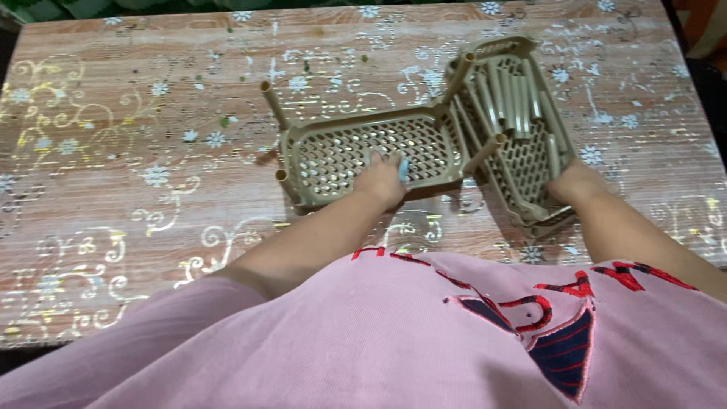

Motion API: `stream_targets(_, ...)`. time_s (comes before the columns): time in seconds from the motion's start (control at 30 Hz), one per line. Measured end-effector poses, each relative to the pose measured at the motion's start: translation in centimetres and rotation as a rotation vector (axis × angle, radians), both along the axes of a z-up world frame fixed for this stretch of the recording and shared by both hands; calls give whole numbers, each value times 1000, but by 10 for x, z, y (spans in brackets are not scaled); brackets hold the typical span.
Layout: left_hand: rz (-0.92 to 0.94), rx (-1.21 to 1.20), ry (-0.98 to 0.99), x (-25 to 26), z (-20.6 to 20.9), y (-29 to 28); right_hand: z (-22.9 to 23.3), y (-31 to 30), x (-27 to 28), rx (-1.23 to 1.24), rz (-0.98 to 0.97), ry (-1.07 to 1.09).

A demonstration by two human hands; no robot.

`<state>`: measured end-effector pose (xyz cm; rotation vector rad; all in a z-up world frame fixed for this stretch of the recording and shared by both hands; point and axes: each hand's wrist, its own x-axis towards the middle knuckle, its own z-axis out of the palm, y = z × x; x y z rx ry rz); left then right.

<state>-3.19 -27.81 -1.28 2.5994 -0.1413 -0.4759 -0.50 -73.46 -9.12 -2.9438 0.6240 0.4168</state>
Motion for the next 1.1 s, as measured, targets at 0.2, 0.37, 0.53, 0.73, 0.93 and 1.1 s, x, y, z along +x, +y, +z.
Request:
stream_targets(0.2,-160,137,129,2,4,-3,16,9,14,41,83,22)
stream_targets(0.37,-145,222,286,-3,10,6,42,26,28,146,75,-56)
stream_targets(0.53,-142,258,191,-7,6,17,94,78,16,391,1,-114)
stream_targets(0.73,-74,281,296,-7,12,22,143,189,0,468,217,-188)
stream_targets(0.93,-62,294,288,-9,18,22,127,236,13,71,641,94)
stream_targets(1.1,-61,281,293,-8,9,27,100,235,23,162,551,178)
